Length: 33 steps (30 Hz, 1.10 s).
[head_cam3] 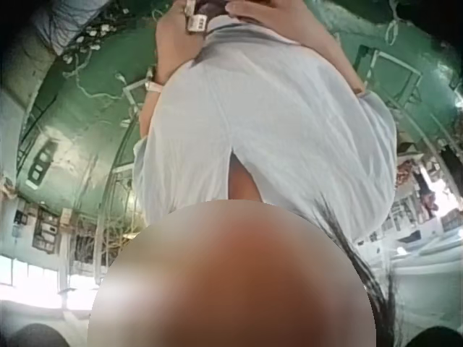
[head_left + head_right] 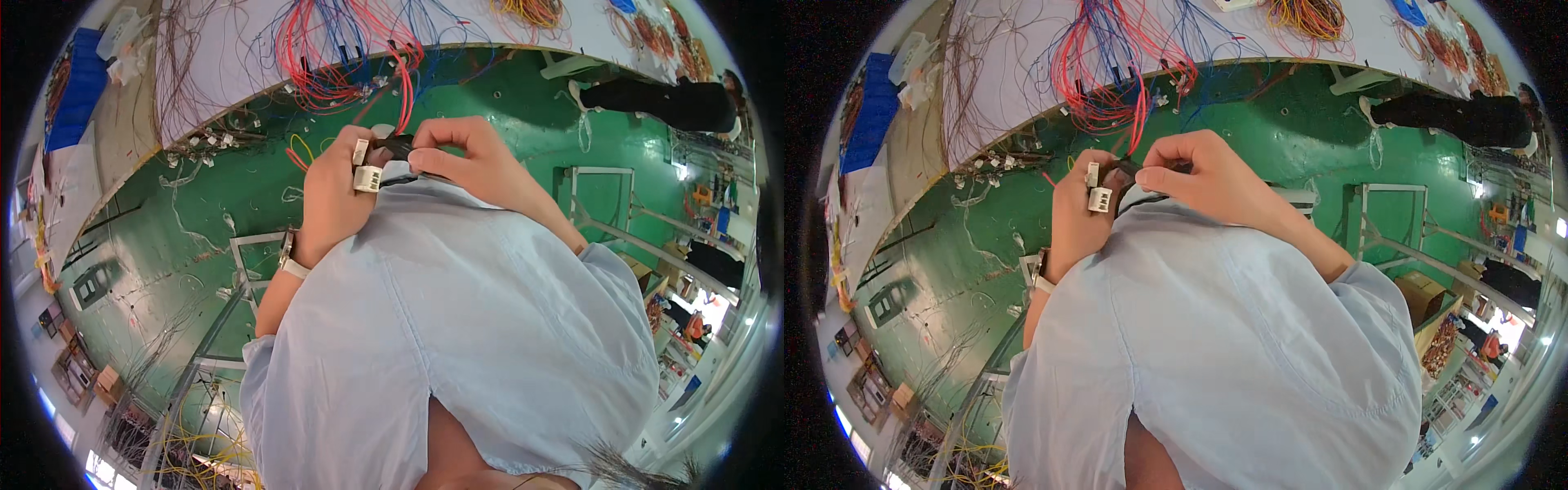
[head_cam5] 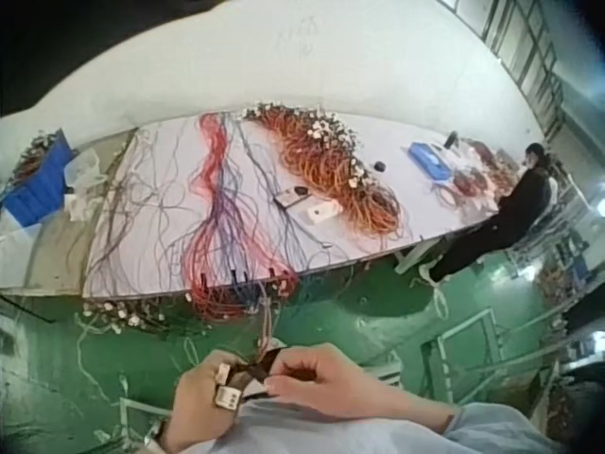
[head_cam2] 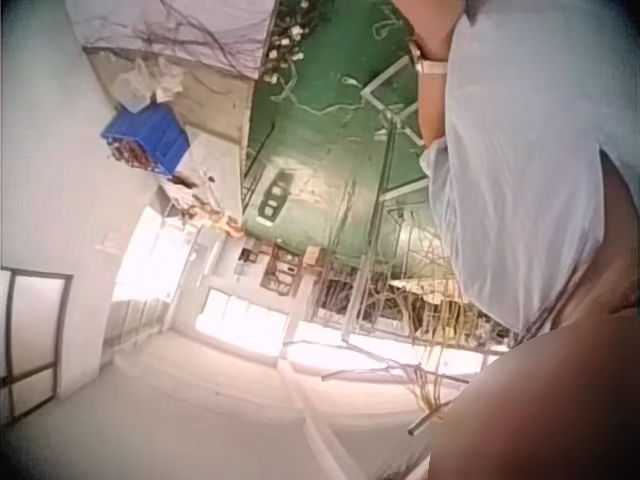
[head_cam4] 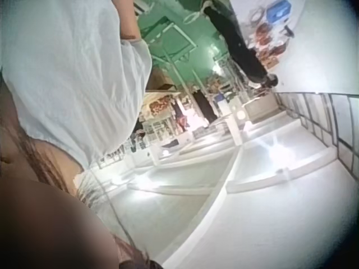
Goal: Organizing and taping electrical wires to form a harness.
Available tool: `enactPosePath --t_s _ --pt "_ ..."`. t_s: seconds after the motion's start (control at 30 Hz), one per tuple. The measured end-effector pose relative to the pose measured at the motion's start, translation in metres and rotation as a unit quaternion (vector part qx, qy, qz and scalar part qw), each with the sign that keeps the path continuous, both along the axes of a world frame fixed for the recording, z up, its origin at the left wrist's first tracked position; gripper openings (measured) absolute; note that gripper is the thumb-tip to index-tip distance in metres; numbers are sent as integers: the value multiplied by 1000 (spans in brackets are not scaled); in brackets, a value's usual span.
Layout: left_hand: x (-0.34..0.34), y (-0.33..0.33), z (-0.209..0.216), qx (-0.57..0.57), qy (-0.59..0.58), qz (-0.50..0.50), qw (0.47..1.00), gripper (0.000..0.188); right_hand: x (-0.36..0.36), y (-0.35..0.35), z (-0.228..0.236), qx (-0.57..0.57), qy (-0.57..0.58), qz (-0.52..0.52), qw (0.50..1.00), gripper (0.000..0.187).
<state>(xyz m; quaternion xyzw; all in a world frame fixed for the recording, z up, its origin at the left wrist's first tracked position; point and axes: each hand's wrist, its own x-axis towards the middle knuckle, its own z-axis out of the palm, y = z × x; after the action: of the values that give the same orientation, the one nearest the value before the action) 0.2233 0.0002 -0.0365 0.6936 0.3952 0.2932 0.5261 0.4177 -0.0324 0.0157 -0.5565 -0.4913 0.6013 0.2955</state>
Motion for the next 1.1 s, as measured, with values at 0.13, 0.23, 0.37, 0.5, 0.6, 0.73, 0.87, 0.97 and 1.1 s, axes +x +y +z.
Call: enactPosePath --t_s 0.13,0.23,0.37,0.5,0.6,0.73,0.87,0.97,1.1 --pt "6 15 18 -275 -135 -19 952 13 20 14 -3 75 -93 14 993 14" --pt "11 25 18 -319 -167 -31 933 20 25 33 -10 98 -52 26 993 11" --pt "17 34 28 -396 -196 7 897 24 22 64 -29 363 -163 52 916 12" --pt "3 37 8 -454 -221 38 862 20 8 85 -55 373 -116 86 917 22" --pt "-5 35 3 -481 -258 63 836 18 -3 98 -54 241 27 125 962 24" --pt "-21 32 -9 -489 -339 3 804 24 -9 121 -56 74 222 248 940 20" --pt "-19 26 10 -461 -289 100 833 35 -20 129 -62 67 364 273 888 16" --pt "-20 29 32 -323 -221 194 900 31 -27 135 -59 187 300 208 912 19" --pt "-4 23 55 45 -100 332 937 48 -30 140 -52 316 246 179 899 20"
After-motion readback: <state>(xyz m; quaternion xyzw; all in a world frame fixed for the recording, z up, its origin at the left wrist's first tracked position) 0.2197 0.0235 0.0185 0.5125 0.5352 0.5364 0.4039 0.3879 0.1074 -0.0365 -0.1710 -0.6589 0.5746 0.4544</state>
